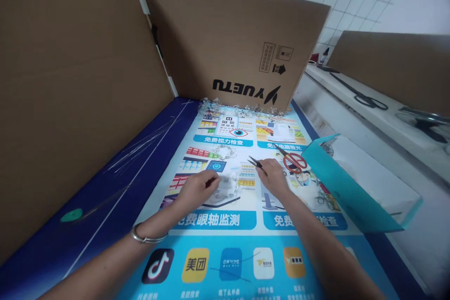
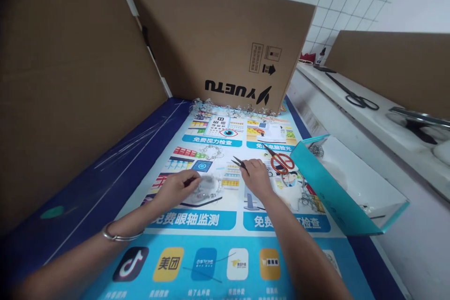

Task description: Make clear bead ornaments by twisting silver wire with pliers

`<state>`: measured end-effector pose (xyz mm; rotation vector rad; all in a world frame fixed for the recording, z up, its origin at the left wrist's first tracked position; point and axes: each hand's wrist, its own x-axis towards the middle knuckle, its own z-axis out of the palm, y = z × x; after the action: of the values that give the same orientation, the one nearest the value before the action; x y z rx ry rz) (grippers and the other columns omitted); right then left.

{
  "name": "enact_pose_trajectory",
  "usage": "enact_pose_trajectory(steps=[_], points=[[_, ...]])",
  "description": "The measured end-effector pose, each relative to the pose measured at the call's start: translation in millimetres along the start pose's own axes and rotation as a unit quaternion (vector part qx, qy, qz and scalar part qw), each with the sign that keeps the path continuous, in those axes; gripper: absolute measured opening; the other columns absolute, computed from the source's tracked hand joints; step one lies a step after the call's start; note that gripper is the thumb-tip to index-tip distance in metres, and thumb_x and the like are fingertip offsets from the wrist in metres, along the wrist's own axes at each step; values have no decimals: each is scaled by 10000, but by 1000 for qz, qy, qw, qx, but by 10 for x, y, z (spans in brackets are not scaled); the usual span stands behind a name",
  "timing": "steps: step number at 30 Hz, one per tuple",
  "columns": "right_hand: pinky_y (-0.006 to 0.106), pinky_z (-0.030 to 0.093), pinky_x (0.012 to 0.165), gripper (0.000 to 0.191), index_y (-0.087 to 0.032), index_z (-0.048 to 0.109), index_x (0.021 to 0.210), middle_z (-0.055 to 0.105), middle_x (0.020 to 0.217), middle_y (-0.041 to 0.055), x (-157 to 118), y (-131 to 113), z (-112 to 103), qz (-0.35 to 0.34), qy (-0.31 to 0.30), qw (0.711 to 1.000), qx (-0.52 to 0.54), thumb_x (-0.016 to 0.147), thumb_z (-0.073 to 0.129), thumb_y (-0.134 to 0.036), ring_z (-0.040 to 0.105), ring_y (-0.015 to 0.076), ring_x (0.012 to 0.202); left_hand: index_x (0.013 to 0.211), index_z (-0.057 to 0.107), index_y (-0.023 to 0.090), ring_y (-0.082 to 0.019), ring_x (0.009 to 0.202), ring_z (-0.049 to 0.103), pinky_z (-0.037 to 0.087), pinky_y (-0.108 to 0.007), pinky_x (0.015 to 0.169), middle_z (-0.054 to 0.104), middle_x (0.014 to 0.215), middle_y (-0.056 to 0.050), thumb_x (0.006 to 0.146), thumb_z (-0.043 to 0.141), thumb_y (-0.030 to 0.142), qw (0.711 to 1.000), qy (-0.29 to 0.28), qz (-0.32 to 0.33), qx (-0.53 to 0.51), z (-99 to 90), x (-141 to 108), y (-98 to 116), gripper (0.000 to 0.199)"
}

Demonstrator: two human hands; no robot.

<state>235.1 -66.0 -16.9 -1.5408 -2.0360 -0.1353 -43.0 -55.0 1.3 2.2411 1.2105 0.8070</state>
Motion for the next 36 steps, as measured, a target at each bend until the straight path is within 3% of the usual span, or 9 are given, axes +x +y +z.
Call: enact_pose_trajectory(steps=[8, 12, 16, 18, 21, 27, 32, 36], points=[[402, 451, 825, 279, -177, 520, 1117, 541, 1112, 70, 13, 128, -88, 53, 137, 985, 86, 889, 480, -331, 543, 188, 964, 695, 543, 189, -110, 572, 496, 339, -205, 552, 537, 608, 35, 831, 466, 255, 997, 77, -18, 6, 255, 582, 221, 170], [380, 439, 851, 247, -194, 552, 1074, 583, 1009, 71, 30, 135, -119, 62, 157, 980, 110, 886, 457, -323, 544, 197, 962, 691, 539, 190, -112, 583, 507, 350, -203, 552, 555, 624, 32, 829, 459, 252, 995, 102, -20, 9, 465, 891, 275, 172], [373, 444, 834, 250, -206, 569, 1066, 592, 1006, 86, 39, 144, -132, 78, 153, 978, 114, 878, 446, -318, 547, 215, 963, 703, 546, 193, -124, 564, 524, 368, -215, 538, 570, 613, 25, 837, 456, 262, 994, 104, -25, 4, 610, 1022, 267, 175], [369, 453, 810, 248, -209, 570, 1059, 594, 997, 87, 42, 144, -138, 87, 144, 979, 113, 883, 431, -314, 553, 215, 943, 787, 567, 201, -131, 562, 542, 385, -225, 539, 598, 646, 20, 838, 474, 283, 995, 102, -25, -1, 586, 1027, 242, 134], [360, 462, 783, 243, -211, 565, 1052, 594, 964, 82, 46, 134, -144, 94, 128, 981, 112, 888, 417, -313, 559, 208, 901, 970, 557, 223, -145, 660, 583, 422, -249, 613, 645, 826, -7, 853, 479, 319, 994, 108, -15, -5, 394, 1016, 141, 171], [382, 448, 831, 233, -224, 545, 1063, 578, 992, 85, 32, 65, -136, 69, 94, 988, 103, 876, 431, -304, 542, 216, 943, 961, 569, 202, -172, 840, 576, 436, -289, 750, 628, 923, -37, 889, 402, 274, 995, 97, 23, 28, -51, 943, -282, 195], [419, 427, 876, 249, -239, 542, 1081, 551, 1116, 95, 38, -36, -115, 21, 44, 996, 77, 848, 471, -291, 516, 238, 1021, 1058, 590, 224, -216, 1062, 501, 383, -356, 920, 595, 1116, -51, 826, 526, 231, 993, 20, 99, 59, -68, 785, -500, 240], [428, 425, 875, 234, -248, 554, 1058, 495, 1239, 88, 91, -103, -108, -5, -7, 999, 45, 843, 466, -272, 503, 245, 1053, 1109, 581, 246, -232, 1084, 479, 370, -384, 939, 578, 1159, -54, 811, 564, 223, 988, -15, 129, 80, -52, 734, -519, 299]])
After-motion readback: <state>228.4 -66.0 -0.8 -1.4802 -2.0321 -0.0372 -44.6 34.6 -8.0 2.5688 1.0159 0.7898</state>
